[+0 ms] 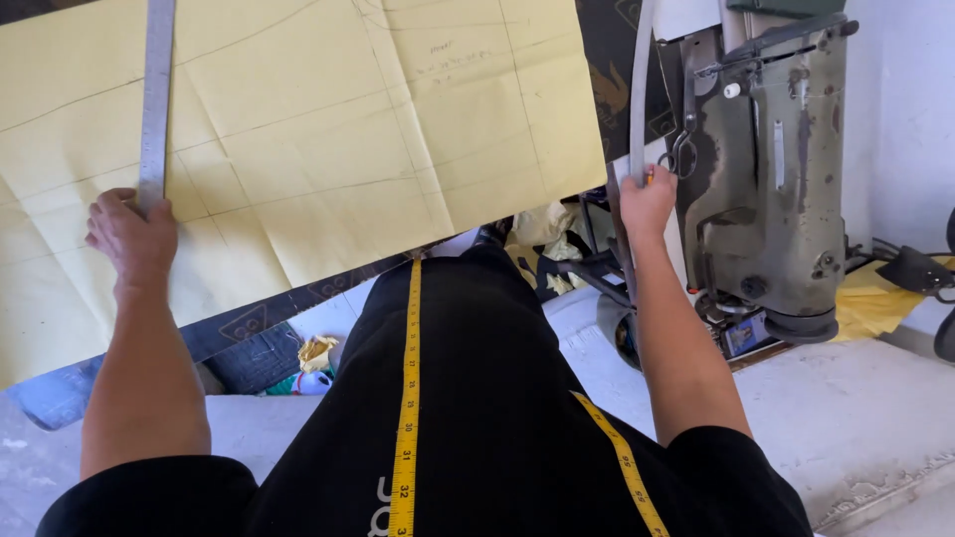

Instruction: The person measures a large piece of yellow fabric using a tape measure and a metal ruler, marking lines with a pencil. They then use scissors to cut the fabric along the marked lines.

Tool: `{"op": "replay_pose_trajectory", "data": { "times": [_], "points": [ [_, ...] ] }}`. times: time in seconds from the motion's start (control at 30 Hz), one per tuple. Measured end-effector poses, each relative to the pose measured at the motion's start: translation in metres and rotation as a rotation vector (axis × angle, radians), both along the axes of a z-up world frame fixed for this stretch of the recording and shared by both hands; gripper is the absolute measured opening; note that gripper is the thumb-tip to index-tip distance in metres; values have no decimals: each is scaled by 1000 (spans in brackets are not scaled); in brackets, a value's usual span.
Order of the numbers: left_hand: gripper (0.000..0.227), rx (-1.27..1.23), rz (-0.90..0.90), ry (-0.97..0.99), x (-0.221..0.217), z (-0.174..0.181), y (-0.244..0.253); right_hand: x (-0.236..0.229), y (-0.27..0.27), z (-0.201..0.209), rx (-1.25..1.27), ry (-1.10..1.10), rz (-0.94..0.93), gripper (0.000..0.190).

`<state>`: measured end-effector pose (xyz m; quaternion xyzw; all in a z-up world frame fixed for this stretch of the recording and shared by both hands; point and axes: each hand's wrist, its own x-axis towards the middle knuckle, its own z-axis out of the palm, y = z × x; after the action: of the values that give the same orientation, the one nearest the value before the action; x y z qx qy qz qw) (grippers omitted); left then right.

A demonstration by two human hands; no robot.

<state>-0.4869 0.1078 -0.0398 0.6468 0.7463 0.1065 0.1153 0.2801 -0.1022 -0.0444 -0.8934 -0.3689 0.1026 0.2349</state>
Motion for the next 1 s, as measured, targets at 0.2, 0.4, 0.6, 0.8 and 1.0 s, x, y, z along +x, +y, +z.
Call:
{"op": "replay_pose_trajectory", "data": {
  "times": [0.2, 0.4, 0.6, 0.8, 1.0],
  "points": [
    [20, 32, 13, -354, 77, 17, -7, -43, 15, 68, 152, -37, 37, 38],
    [17, 207, 141, -755, 275, 31, -8, -134, 25, 142, -77, 459, 170, 26],
    [25, 217, 164, -903, 491, 3, -67, -164, 8, 94, 47, 704, 480, 44],
    [28, 32, -48, -971, 531, 22, -96, -156, -52, 55, 66, 579, 106, 30],
    [58, 206, -764, -425, 499, 13, -6, -163, -86, 39, 58, 734, -29, 34]
  ]
}}
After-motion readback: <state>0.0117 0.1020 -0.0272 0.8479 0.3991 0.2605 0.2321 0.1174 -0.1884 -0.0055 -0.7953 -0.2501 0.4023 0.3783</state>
